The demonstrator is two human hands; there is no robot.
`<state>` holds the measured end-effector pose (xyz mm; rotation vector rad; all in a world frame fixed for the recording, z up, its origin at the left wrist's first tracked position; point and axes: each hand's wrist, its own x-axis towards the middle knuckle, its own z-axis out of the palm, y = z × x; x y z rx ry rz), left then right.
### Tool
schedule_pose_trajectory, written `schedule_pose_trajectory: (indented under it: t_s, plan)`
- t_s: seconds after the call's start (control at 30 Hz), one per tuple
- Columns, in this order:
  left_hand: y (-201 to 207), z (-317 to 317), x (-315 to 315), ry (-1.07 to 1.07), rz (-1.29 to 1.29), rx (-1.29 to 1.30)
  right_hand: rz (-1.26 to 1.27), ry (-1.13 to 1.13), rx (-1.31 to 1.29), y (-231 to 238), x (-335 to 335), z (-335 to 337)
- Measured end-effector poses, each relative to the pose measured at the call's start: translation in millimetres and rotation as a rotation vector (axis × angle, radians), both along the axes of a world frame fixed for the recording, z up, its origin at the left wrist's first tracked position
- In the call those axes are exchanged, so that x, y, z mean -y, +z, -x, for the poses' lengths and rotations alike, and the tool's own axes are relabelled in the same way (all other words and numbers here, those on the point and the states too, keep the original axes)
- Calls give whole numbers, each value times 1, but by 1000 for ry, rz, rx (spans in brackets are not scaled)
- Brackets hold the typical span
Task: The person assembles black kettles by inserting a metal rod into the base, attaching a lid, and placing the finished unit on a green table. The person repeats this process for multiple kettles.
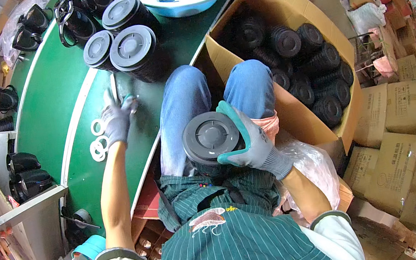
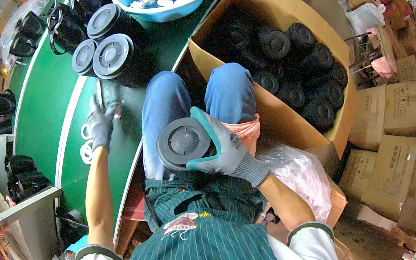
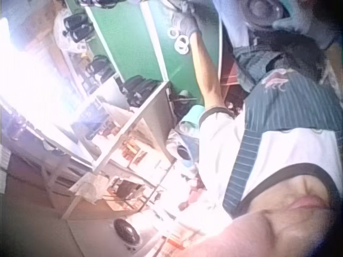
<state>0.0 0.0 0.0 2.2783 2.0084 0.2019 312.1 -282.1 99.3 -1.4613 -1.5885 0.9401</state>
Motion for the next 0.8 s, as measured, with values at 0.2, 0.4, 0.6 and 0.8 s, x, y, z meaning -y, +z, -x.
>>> schedule_pose_trajectory:
  t_s: [0.2,0.4,0.6,0.8]
  plan:
    - [147,2,94,-273,515,905,-24,-10,-75,-2,-3,3]
    - [220,-116,124,-983,465,282,85,-310,-843,12,-18,-1]
    - [224,-143,163,-817,352,-161,338,-372,-965,0,-90,-16]
    - [211,-181,215,-403,157,-330,404,61,-1197,-33,-139,2]
